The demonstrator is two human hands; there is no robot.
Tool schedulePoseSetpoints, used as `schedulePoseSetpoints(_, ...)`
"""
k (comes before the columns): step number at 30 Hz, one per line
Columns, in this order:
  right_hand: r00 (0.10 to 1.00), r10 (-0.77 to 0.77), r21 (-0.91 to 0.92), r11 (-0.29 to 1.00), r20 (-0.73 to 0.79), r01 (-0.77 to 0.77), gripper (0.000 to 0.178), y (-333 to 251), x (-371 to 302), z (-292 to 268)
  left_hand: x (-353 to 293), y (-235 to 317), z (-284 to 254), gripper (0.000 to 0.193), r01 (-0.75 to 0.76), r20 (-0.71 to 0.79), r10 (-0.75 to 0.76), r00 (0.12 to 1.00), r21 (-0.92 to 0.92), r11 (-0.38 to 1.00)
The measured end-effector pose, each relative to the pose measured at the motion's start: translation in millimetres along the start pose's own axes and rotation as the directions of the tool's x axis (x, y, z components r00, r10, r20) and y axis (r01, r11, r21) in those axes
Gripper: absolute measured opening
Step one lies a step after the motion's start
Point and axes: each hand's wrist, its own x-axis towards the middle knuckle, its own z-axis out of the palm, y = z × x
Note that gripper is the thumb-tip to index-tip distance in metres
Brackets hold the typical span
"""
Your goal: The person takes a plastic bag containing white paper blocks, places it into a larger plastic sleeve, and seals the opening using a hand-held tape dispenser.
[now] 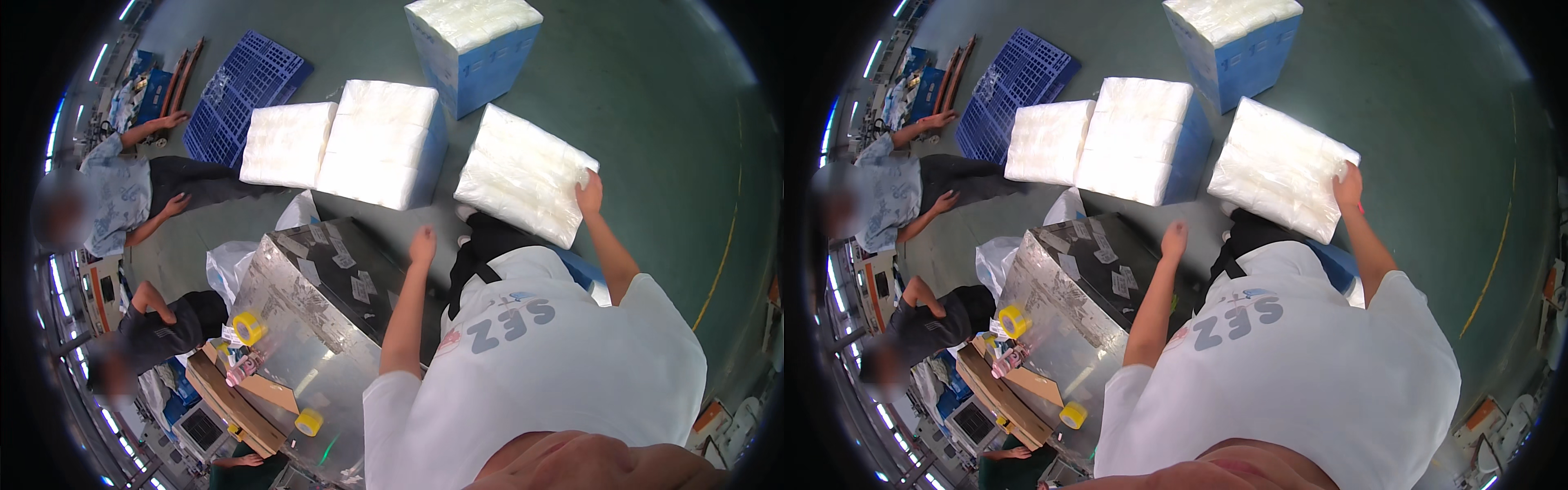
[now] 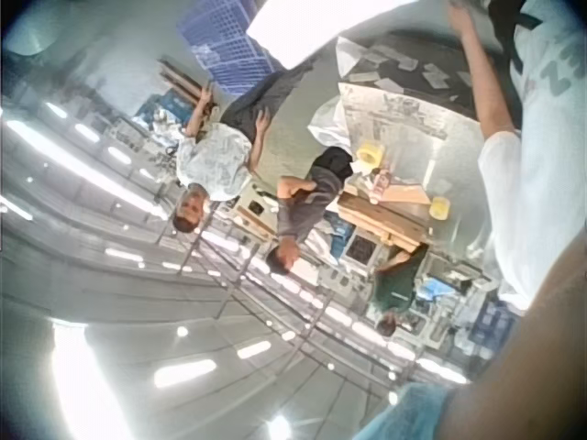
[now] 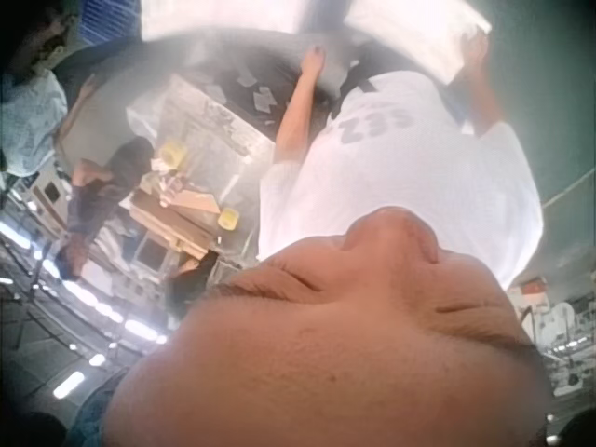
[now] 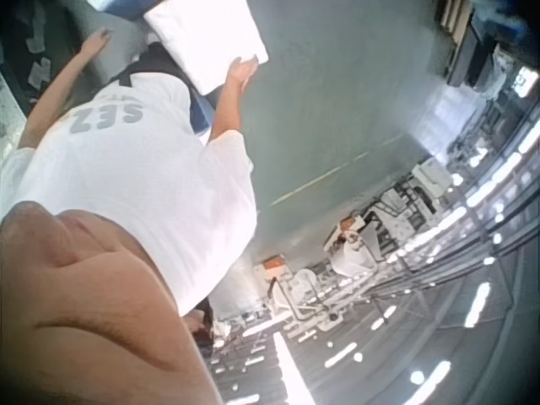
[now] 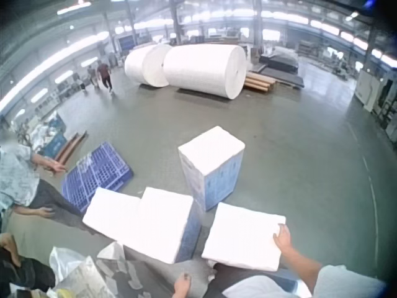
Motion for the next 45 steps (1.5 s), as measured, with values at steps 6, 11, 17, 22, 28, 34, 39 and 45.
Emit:
schedulePoseSetpoints(6,0.876,-0.136,-0.153,0.961,0.464,0.23,0.057,-21.8,56.5,-23.1,24.5,68.0,27.9,0.023,-0.254,0.189,0.279,0.941,-0.147,0.956)
schedulePoseSetpoints(11,0.82,-0.022,-0.196,0.967,0.573,0.163,0.058,-20.4,78.0,-35.5,-20.0,27.9,33.5,0.028,-0.138,0.291,0.148,0.945,-0.055,0.989)
schedulePoseSetpoints(17,0.732,-0.01,-0.243,0.94,0.681,0.24,0.054,2.0,107.2,-23.4,-111.1,-110.4,54.5,0.03,0.193,0.391,-0.229,0.891,0.13,0.973)
schedulePoseSetpoints(22,0.731,0.031,-0.202,0.968,0.682,0.148,0.05,32.4,107.4,-26.7,-198.9,-106.3,48.3,0.027,0.446,0.334,-0.454,0.826,0.106,0.889)
schedulePoseSetpoints(28,0.465,-0.104,-0.07,0.937,0.879,0.342,0.045,39.9,140.4,-1.2,-220.4,-94.1,81.3,0.027,0.466,0.315,-0.442,0.84,0.0,0.885)
schedulePoseSetpoints(34,0.3,0.067,0.051,0.928,0.952,-0.369,0.032,53.6,136.4,7.2,-208.8,-63.0,98.0,0.027,0.451,0.297,-0.417,0.859,-0.051,0.891)
schedulePoseSetpoints(39,-0.024,0.026,-0.035,0.763,0.999,-0.646,0.029,53.8,144.6,14.6,-199.0,-47.1,97.7,0.027,0.465,0.26,-0.433,0.863,-0.073,0.882)
schedulePoseSetpoints(45,0.009,0.175,-0.131,0.768,0.985,-0.627,0.026,22.3,144.6,-7.0,-199.0,-46.0,108.1,0.027,0.491,0.237,-0.454,0.859,-0.127,0.862)
